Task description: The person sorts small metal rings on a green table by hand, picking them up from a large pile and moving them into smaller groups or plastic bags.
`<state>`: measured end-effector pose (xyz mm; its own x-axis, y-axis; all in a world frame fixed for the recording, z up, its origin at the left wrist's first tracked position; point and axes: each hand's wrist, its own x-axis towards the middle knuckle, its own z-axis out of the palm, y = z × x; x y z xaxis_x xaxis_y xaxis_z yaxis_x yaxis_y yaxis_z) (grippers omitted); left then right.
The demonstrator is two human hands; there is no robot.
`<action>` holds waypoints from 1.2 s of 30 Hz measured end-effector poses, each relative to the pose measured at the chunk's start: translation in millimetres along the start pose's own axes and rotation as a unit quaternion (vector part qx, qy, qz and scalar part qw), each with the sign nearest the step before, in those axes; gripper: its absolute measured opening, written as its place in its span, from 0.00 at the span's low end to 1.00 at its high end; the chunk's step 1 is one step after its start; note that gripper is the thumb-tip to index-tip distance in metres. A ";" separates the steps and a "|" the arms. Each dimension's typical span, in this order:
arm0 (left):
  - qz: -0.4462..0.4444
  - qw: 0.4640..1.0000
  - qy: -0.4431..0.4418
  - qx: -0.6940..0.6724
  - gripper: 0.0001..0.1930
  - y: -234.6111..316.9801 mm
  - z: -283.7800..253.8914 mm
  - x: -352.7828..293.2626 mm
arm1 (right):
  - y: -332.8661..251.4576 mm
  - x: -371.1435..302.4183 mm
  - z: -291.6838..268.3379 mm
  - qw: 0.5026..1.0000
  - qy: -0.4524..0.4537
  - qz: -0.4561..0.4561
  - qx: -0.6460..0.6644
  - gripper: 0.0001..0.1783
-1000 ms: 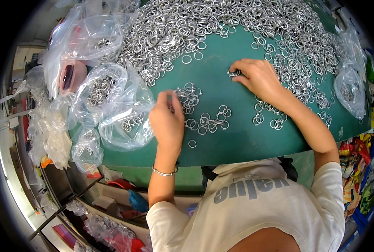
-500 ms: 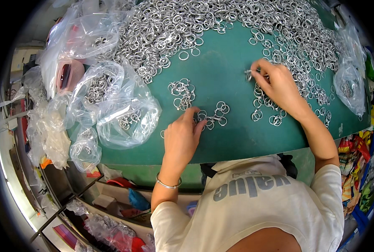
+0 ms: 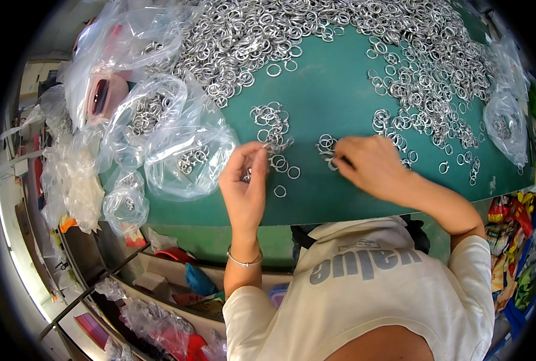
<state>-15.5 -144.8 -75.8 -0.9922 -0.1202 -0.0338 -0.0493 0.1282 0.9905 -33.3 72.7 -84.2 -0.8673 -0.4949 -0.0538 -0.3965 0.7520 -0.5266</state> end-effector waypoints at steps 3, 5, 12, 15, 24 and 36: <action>0.019 0.988 0.025 0.150 0.04 -11.7 -4.6 -4.5 | 13.5 -1.0 -22.5 0.999 -0.009 0.035 -0.029 0.06; 0.013 0.987 0.034 0.159 0.04 -17.8 -7.5 -10.9 | 11.7 -0.6 -30.3 0.998 0.008 0.053 -0.031 0.07; -0.010 0.956 -0.027 0.292 0.09 -7.9 -16.8 -41.1 | -21.7 5.0 0.3 0.992 0.011 -0.103 0.070 0.12; -0.004 0.942 -0.029 0.336 0.11 -13.4 -8.8 -49.1 | -32.4 11.8 12.5 0.990 -0.017 -0.128 0.063 0.13; 0.022 0.975 0.052 0.214 0.03 -16.9 -3.0 -50.5 | -24.1 16.2 -1.9 0.993 -0.022 -0.044 0.105 0.09; 0.006 0.980 0.113 0.164 0.08 0.5 12.2 -61.1 | -24.0 -4.6 -16.1 0.965 -0.074 -0.030 0.249 0.09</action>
<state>43.6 -125.4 -74.9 -0.9441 -0.3266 0.0448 -0.1085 0.4362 0.8933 -24.6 64.0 -57.7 -0.7804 -0.6151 -0.1119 -0.2185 0.4360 -0.8730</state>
